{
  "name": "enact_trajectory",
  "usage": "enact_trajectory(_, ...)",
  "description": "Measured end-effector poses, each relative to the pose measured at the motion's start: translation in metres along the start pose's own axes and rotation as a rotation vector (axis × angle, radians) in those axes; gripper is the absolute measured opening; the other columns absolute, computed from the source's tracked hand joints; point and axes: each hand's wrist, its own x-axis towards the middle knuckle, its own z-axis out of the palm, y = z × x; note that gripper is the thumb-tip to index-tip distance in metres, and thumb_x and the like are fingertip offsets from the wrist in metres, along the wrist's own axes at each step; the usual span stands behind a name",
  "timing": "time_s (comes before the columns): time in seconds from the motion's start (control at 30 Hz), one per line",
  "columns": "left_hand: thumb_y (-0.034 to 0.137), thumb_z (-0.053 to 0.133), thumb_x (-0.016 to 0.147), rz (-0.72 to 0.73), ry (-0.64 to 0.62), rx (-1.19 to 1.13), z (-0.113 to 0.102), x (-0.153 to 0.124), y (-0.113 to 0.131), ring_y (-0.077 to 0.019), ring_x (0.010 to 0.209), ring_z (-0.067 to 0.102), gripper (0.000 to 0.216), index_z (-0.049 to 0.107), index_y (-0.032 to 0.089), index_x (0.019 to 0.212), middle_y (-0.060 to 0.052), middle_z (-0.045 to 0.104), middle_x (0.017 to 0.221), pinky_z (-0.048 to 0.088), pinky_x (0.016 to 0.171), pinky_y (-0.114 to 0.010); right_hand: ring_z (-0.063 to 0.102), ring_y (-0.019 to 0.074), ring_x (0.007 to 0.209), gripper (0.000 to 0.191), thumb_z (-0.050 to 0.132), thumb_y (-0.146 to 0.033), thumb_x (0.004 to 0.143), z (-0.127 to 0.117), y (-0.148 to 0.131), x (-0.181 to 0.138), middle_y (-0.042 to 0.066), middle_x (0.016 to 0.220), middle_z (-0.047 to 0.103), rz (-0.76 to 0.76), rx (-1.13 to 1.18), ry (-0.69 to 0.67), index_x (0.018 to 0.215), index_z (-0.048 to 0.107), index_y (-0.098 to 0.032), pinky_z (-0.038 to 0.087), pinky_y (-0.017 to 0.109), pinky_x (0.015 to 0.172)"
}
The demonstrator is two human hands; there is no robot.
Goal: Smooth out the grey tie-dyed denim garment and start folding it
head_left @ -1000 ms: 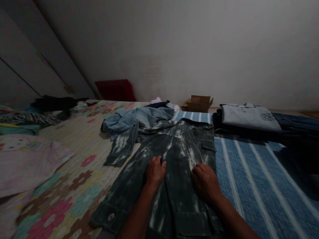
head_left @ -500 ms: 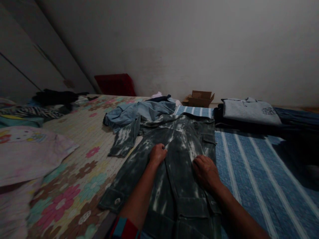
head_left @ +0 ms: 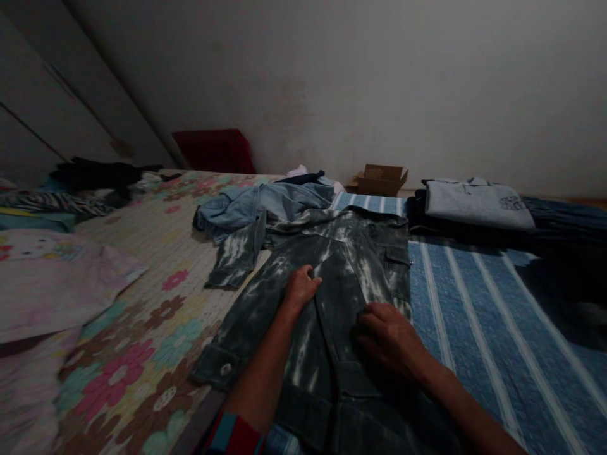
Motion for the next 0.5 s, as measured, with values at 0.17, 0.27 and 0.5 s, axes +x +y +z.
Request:
enact_trajectory(0.17, 0.021, 0.067, 0.074, 0.025, -0.036, -0.094, 0.002, -0.005, -0.003, -0.0149, 0.068, 0.061, 0.052, 0.057, 0.013, 0.124, 0.004, 0.061, 0.065, 0.045, 0.066, -0.023, 0.051, 0.0275, 0.115, 0.03, 0.067, -0.033, 0.077, -0.013, -0.034, -0.019, 0.008, 0.119, 0.059, -0.112, 0.149, -0.178, 0.104, 0.06, -0.022, 0.037, 0.045, 0.1)
enact_trajectory(0.27, 0.016, 0.065, 0.074, 0.04, -0.052, -0.153, 0.002, -0.007, -0.004, -0.0136, 0.061, 0.057, 0.052, 0.056, 0.009, 0.125, 0.007, 0.053, 0.055, 0.044, 0.062, -0.022, 0.048, 0.0283, 0.121, 0.042, 0.068, -0.032, 0.074, -0.016, -0.038, -0.028, 0.008, 0.126, 0.057, -0.099, 0.171, -0.193, 0.114, 0.057, -0.025, 0.031, 0.047, 0.105)
enact_trajectory(0.5, 0.01, 0.061, 0.074, 0.037, -0.025, -0.267, 0.0, -0.012, -0.002, -0.0116, 0.054, 0.051, 0.047, 0.058, 0.01, 0.121, 0.01, 0.043, 0.048, 0.041, 0.056, -0.021, 0.05, 0.0275, 0.123, 0.061, 0.067, -0.025, 0.069, 0.008, -0.024, -0.046, 0.01, 0.133, 0.055, -0.135, 0.075, -0.061, 0.128, 0.051, -0.026, 0.034, 0.044, 0.105)
